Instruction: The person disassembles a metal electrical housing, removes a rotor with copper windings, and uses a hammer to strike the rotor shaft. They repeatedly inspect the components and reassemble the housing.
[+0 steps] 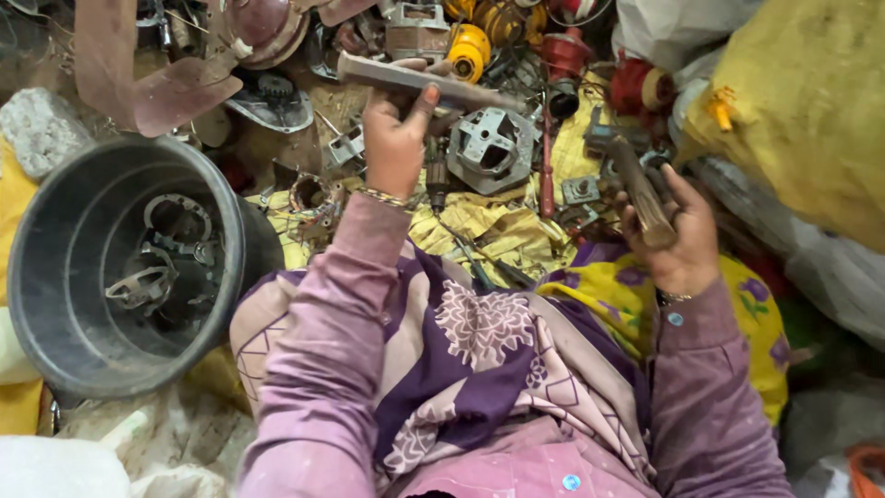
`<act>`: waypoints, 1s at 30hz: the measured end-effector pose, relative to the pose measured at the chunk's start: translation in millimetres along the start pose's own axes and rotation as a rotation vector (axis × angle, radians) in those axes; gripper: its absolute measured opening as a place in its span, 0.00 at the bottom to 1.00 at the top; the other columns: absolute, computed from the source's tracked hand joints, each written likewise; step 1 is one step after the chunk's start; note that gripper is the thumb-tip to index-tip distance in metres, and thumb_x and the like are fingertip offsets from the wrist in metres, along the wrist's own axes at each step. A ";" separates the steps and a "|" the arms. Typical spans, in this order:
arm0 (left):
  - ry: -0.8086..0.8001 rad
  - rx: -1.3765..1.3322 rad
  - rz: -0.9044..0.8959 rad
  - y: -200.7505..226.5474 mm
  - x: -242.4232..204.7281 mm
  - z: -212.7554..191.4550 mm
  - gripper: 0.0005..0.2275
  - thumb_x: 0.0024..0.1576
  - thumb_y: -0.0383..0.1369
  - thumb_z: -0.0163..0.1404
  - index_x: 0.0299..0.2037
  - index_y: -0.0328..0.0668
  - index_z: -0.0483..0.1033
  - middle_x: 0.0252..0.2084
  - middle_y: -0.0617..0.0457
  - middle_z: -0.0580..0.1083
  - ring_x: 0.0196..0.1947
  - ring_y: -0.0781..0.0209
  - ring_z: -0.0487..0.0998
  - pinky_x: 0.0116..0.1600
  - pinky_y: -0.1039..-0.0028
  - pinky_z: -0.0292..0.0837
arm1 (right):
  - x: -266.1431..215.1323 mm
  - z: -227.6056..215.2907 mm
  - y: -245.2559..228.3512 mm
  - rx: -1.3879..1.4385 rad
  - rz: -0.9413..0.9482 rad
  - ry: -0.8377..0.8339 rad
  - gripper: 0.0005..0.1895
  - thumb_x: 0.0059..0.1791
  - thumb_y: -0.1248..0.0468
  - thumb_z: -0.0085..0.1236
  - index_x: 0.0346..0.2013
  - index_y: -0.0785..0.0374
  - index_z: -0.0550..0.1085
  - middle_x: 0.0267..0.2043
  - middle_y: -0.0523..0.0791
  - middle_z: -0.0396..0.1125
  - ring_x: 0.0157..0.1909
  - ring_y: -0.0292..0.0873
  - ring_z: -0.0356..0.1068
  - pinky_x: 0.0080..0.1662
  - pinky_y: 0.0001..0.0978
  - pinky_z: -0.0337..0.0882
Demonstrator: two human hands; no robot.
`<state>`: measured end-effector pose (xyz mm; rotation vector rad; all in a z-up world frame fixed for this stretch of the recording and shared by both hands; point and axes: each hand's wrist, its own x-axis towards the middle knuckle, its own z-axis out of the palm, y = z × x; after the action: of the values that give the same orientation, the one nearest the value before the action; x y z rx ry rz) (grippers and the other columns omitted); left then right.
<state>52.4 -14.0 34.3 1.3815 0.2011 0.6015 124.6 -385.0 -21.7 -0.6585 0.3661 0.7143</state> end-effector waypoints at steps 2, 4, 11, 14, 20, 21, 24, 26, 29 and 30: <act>0.038 -0.033 0.064 -14.8 5.5 1.5 0.13 0.64 0.27 0.55 0.58 0.36 0.71 0.51 0.47 0.79 0.49 0.62 0.82 0.52 0.73 0.83 | -1.6 0.6 -0.2 0.021 0.016 0.026 0.21 0.59 0.54 0.55 0.57 0.69 0.72 0.46 0.50 0.72 0.46 0.47 0.74 0.41 0.28 0.76; 0.078 -0.010 0.158 -33.1 2.7 5.3 0.14 0.65 0.29 0.56 0.59 0.37 0.70 0.53 0.49 0.79 0.53 0.63 0.81 0.56 0.73 0.79 | -0.4 0.9 -0.2 0.017 0.022 0.058 0.22 0.59 0.54 0.55 0.58 0.70 0.71 0.46 0.50 0.72 0.46 0.47 0.74 0.40 0.27 0.76; -0.004 0.489 0.205 -48.1 8.4 -1.6 0.12 0.63 0.31 0.57 0.54 0.40 0.75 0.47 0.53 0.83 0.47 0.60 0.85 0.51 0.70 0.80 | 12.5 8.9 1.4 -0.034 0.058 0.098 0.24 0.60 0.54 0.53 0.62 0.71 0.70 0.50 0.51 0.72 0.46 0.45 0.72 0.40 0.25 0.75; -0.049 0.576 0.194 -41.6 10.5 -0.4 0.13 0.62 0.33 0.59 0.54 0.41 0.75 0.46 0.51 0.82 0.44 0.56 0.86 0.48 0.69 0.79 | 12.4 12.9 2.9 -0.047 0.067 0.095 0.23 0.61 0.55 0.53 0.63 0.70 0.69 0.50 0.51 0.71 0.47 0.45 0.72 0.40 0.25 0.75; -0.049 0.633 0.258 -45.3 10.8 6.8 0.17 0.63 0.38 0.57 0.56 0.38 0.72 0.45 0.47 0.81 0.44 0.48 0.84 0.48 0.63 0.78 | 12.5 8.3 4.1 -0.069 0.081 0.113 0.23 0.61 0.54 0.52 0.63 0.69 0.69 0.51 0.50 0.71 0.48 0.44 0.72 0.40 0.24 0.75; -0.039 0.648 0.238 -47.8 12.8 8.3 0.19 0.61 0.40 0.58 0.56 0.37 0.71 0.44 0.46 0.80 0.42 0.49 0.84 0.46 0.64 0.78 | 14.5 6.9 4.2 -0.100 0.081 0.115 0.23 0.61 0.54 0.52 0.63 0.68 0.69 0.51 0.50 0.71 0.48 0.44 0.72 0.39 0.24 0.75; -0.026 0.750 0.264 -55.4 19.2 12.6 0.22 0.59 0.45 0.61 0.52 0.35 0.71 0.43 0.44 0.78 0.40 0.49 0.82 0.46 0.64 0.79 | 21.3 4.1 8.9 -0.153 0.107 0.102 0.22 0.62 0.53 0.52 0.61 0.67 0.68 0.49 0.48 0.69 0.47 0.43 0.72 0.38 0.23 0.74; -0.021 0.783 0.285 -61.8 19.7 14.9 0.23 0.58 0.46 0.61 0.51 0.35 0.71 0.44 0.44 0.77 0.41 0.49 0.82 0.47 0.64 0.79 | 25.4 1.5 9.7 -0.075 0.180 0.061 0.23 0.61 0.53 0.52 0.62 0.69 0.67 0.49 0.49 0.69 0.46 0.43 0.71 0.38 0.23 0.75; -0.028 0.753 0.293 -69.2 14.7 16.2 0.24 0.58 0.47 0.61 0.53 0.35 0.71 0.46 0.44 0.77 0.43 0.48 0.82 0.48 0.63 0.79 | 32.5 -3.1 11.9 0.004 0.249 0.030 0.23 0.60 0.53 0.52 0.62 0.69 0.67 0.51 0.50 0.69 0.45 0.42 0.71 0.37 0.23 0.76; -0.034 0.744 0.302 -70.4 12.0 16.1 0.23 0.58 0.46 0.61 0.53 0.35 0.71 0.47 0.43 0.77 0.44 0.47 0.82 0.49 0.63 0.79 | 34.7 -4.8 13.1 0.024 0.264 0.026 0.24 0.60 0.53 0.52 0.62 0.69 0.66 0.51 0.50 0.69 0.45 0.41 0.71 0.37 0.23 0.76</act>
<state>89.9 -26.4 -27.4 2.1650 0.1992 0.7939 139.4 -364.0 -48.9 -0.6028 0.4906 0.9517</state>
